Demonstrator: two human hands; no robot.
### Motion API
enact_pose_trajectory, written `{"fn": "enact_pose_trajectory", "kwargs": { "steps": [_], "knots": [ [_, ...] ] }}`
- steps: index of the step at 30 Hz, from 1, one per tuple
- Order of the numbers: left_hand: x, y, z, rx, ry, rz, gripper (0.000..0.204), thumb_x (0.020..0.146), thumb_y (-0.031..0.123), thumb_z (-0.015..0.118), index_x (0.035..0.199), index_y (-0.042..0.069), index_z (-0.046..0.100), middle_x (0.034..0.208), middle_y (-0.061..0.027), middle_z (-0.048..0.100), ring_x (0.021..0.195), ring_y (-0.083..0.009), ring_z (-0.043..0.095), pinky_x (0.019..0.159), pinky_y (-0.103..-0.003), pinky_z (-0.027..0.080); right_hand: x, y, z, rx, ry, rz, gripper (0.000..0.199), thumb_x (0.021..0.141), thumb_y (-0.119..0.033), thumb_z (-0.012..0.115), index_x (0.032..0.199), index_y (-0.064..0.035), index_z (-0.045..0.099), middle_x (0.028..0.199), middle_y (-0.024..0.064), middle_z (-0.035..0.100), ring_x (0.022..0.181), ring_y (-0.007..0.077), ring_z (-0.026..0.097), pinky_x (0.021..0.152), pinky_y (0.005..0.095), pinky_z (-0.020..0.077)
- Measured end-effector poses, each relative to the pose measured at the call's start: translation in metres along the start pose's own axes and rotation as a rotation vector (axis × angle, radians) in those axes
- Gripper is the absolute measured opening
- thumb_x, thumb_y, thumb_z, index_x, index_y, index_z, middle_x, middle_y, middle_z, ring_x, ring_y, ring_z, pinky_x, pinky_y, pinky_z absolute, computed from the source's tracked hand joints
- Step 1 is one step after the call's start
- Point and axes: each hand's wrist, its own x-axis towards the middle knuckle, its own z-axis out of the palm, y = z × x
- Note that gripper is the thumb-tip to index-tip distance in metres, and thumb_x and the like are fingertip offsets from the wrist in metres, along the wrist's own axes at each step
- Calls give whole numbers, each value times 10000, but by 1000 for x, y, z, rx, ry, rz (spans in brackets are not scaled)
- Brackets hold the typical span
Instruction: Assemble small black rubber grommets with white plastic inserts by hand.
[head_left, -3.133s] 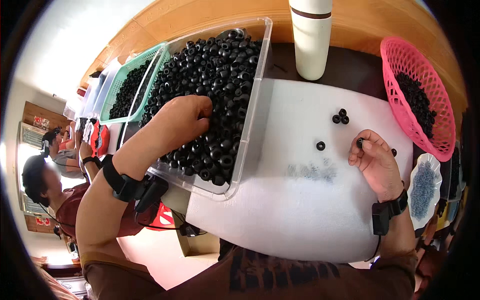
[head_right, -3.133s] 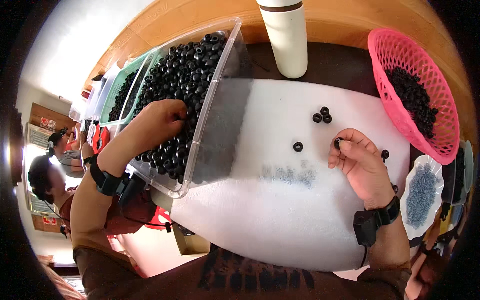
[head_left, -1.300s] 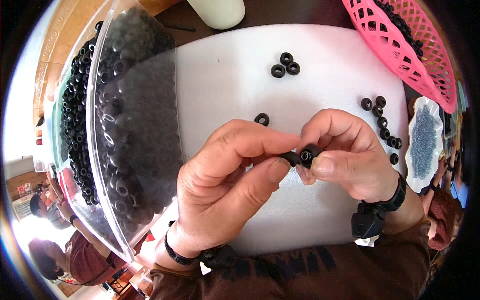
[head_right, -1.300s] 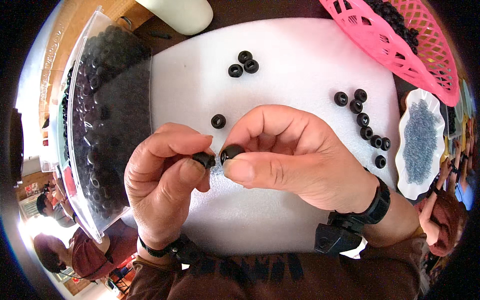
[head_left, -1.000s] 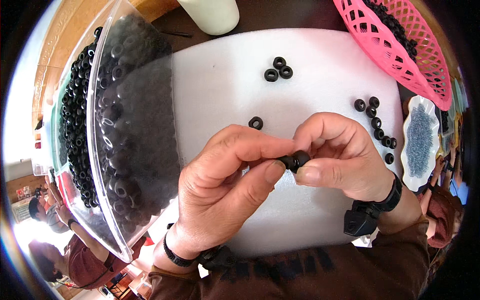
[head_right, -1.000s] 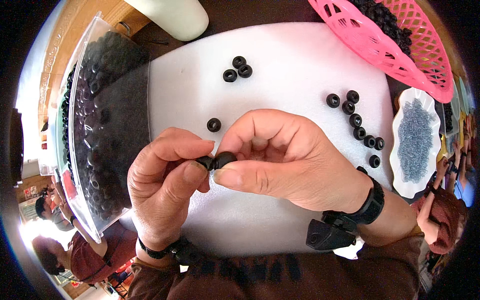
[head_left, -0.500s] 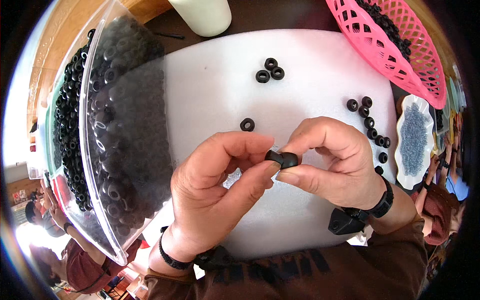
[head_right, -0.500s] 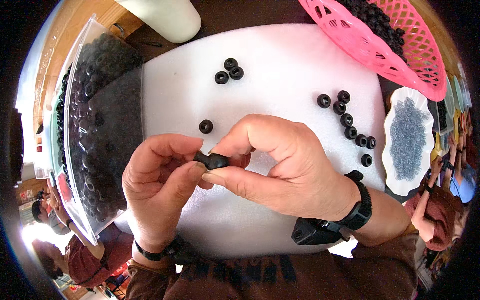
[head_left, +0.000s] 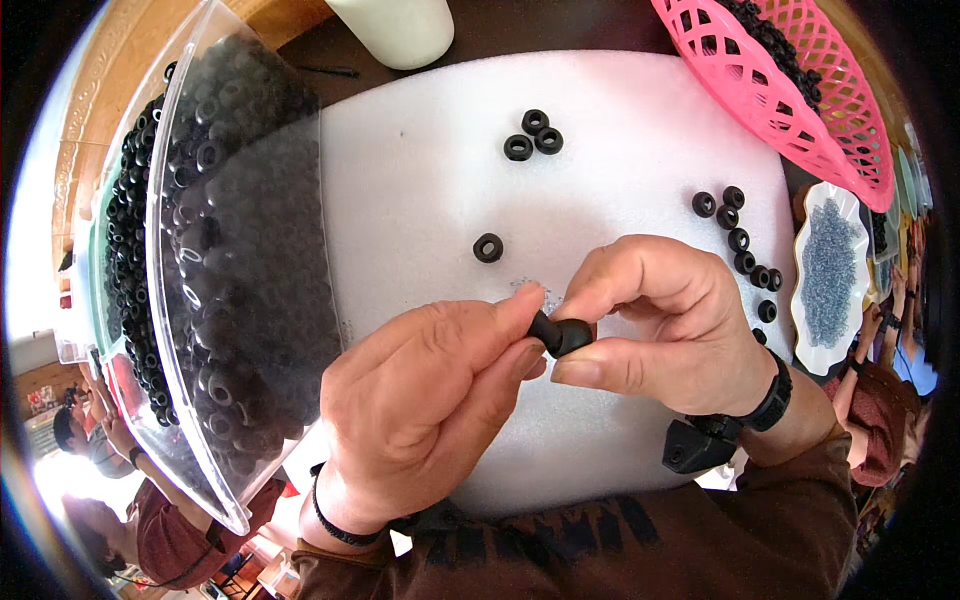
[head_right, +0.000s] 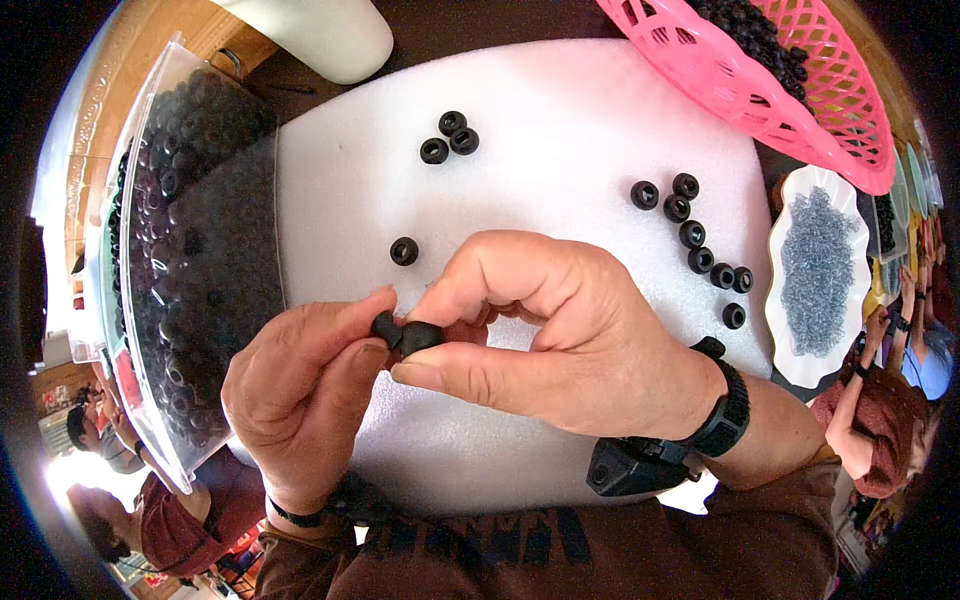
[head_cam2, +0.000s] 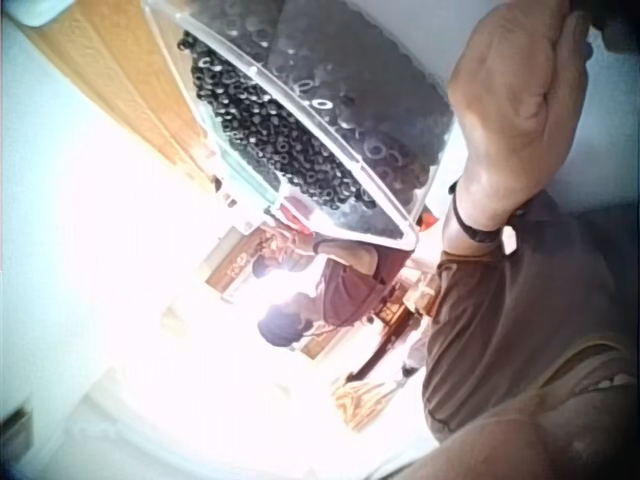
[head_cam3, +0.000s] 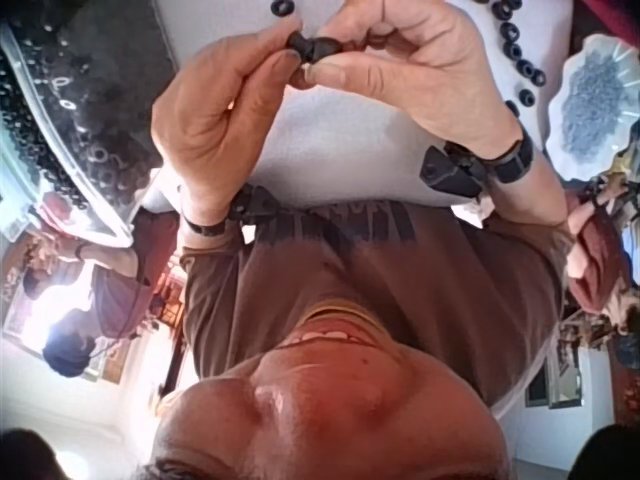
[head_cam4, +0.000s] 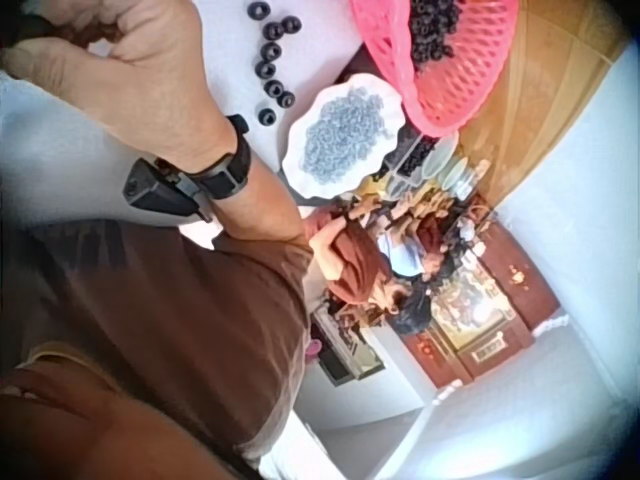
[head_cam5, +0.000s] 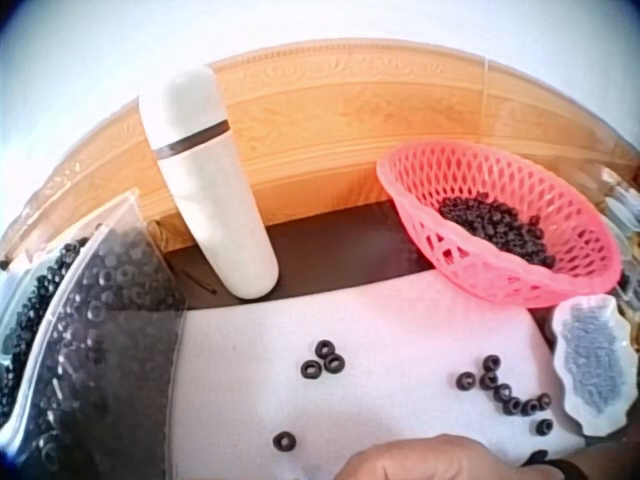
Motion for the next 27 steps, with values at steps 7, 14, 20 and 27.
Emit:
{"fn": "enact_pose_trajectory", "kwargs": {
  "steps": [7, 14, 20, 27],
  "knots": [
    [-1, -2, -4, -2, -48, -2, 245, 725, -31, 691, 964, -26, 642, 731, -121, 634, 617, -199, 635, 549, -267, 506, 2, -1, 2, -70, -37, 0, 215, 734, 27, 719, 908, 2, 596, 864, 78, 616, 789, 122, 593, 732, 241, 457],
    [-6, 2, 9, 168, 37, 93, 233, 735, -31, 684, 956, -32, 610, 740, -125, 623, 597, -213, 623, 516, -276, 498, -1, 3, 7, -244, 90, -151, 159, 746, -34, 723, 847, 1, 605, 757, 51, 609, 681, 95, 565, 606, 223, 454],
    [-3, 1, 8, 59, 9, 19, 243, 751, -39, 665, 983, -39, 597, 791, -143, 623, 657, -233, 623, 564, -279, 502, -4, 0, 6, -234, 116, -117, 232, 690, 63, 737, 886, 7, 625, 830, 97, 636, 752, 150, 613, 675, 244, 472],
    [-1, -8, 10, 153, -32, 158, 315, 743, -30, 659, 1049, -55, 593, 783, -136, 617, 643, -223, 610, 554, -282, 503, -5, -2, 3, -268, 94, -137, 252, 683, 71, 739, 901, 9, 629, 852, 102, 636, 769, 145, 614, 681, 246, 477]
  ]
}}
